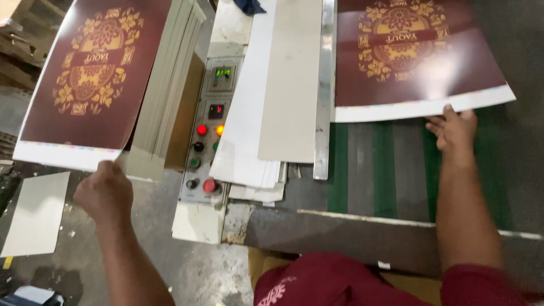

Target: The person repeatedly picks up large, maroon-colored printed sheets from a pile on the left and places them onto a stack on the right side of a machine. The worker maintains a fast, rhythmic pace, handling the sheets by hand to transfer them between the two locations.

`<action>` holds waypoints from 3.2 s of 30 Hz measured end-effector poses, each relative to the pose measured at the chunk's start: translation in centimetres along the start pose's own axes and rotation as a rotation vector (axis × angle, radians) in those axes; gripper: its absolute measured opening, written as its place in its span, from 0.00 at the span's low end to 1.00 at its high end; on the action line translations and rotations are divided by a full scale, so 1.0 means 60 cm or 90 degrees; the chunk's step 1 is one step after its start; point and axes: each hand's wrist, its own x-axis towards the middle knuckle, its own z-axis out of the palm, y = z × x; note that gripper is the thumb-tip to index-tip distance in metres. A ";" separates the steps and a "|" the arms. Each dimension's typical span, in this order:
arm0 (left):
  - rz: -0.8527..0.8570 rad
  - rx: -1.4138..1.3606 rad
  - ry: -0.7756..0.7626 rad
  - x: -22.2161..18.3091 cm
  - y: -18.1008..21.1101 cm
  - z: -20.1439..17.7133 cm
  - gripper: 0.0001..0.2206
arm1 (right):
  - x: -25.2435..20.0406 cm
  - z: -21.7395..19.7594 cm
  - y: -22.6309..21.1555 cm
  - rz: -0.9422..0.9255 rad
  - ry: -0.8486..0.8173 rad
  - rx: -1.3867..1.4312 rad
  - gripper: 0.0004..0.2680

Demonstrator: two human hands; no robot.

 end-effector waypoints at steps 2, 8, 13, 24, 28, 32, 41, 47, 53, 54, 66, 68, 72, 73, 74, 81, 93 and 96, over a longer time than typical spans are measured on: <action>-0.001 0.014 0.014 -0.014 -0.007 0.014 0.11 | 0.103 0.013 0.013 0.001 -0.020 0.011 0.09; -0.022 0.061 -0.018 -0.020 -0.010 0.012 0.11 | 0.377 0.078 0.035 0.044 -0.015 0.044 0.11; -0.048 0.084 -0.079 -0.019 -0.019 0.016 0.13 | 0.394 0.115 0.011 0.169 0.052 0.064 0.13; 0.293 -0.547 0.081 0.062 0.413 -0.146 0.08 | -0.253 0.316 -0.071 0.092 -0.347 -0.143 0.16; 0.376 -0.790 0.093 0.046 0.567 -0.252 0.09 | -0.372 0.315 0.065 -0.024 -0.660 -0.104 0.20; 0.402 -0.739 0.030 -0.003 0.635 -0.240 0.07 | -0.399 0.256 0.127 -0.056 -0.500 0.021 0.12; 0.139 -0.301 0.088 0.083 0.303 -0.068 0.02 | -0.306 0.026 -0.002 -0.047 -0.063 0.167 0.17; -0.059 -0.038 -0.127 0.070 0.082 -0.011 0.34 | -0.242 -0.108 0.002 -0.038 0.121 0.101 0.16; -0.100 -0.129 -0.318 0.084 0.021 -0.030 0.26 | -0.167 -0.108 0.024 -0.031 0.091 0.102 0.15; -0.118 -0.166 -0.310 0.097 0.020 -0.050 0.23 | -0.148 -0.095 0.027 -0.010 0.083 0.091 0.14; -0.046 -0.145 -0.298 0.133 -0.003 -0.074 0.11 | 0.196 0.061 0.014 0.004 -0.024 0.109 0.11; -0.057 -0.069 -0.252 0.126 0.003 -0.072 0.09 | 0.213 0.073 0.015 0.050 -0.023 0.118 0.11; -0.079 -0.013 -0.017 0.104 0.012 -0.078 0.12 | 0.139 0.083 0.024 0.045 -0.013 0.090 0.14; -0.079 -0.014 -0.013 0.105 0.026 -0.079 0.12 | 0.088 0.097 0.025 0.042 -0.014 0.092 0.14; -0.023 -0.069 0.005 0.106 0.040 -0.081 0.10 | 0.034 0.108 0.027 0.087 -0.044 0.122 0.14; 0.275 -0.380 0.066 0.053 0.373 -0.125 0.08 | -0.347 0.277 0.004 0.137 -0.318 -0.098 0.14; 0.283 -0.708 -0.013 -0.006 0.556 -0.263 0.14 | -0.442 0.220 0.068 0.103 -0.247 0.213 0.13; 0.158 -0.650 0.070 0.024 0.435 -0.112 0.21 | -0.395 0.136 0.037 0.032 -0.124 0.188 0.10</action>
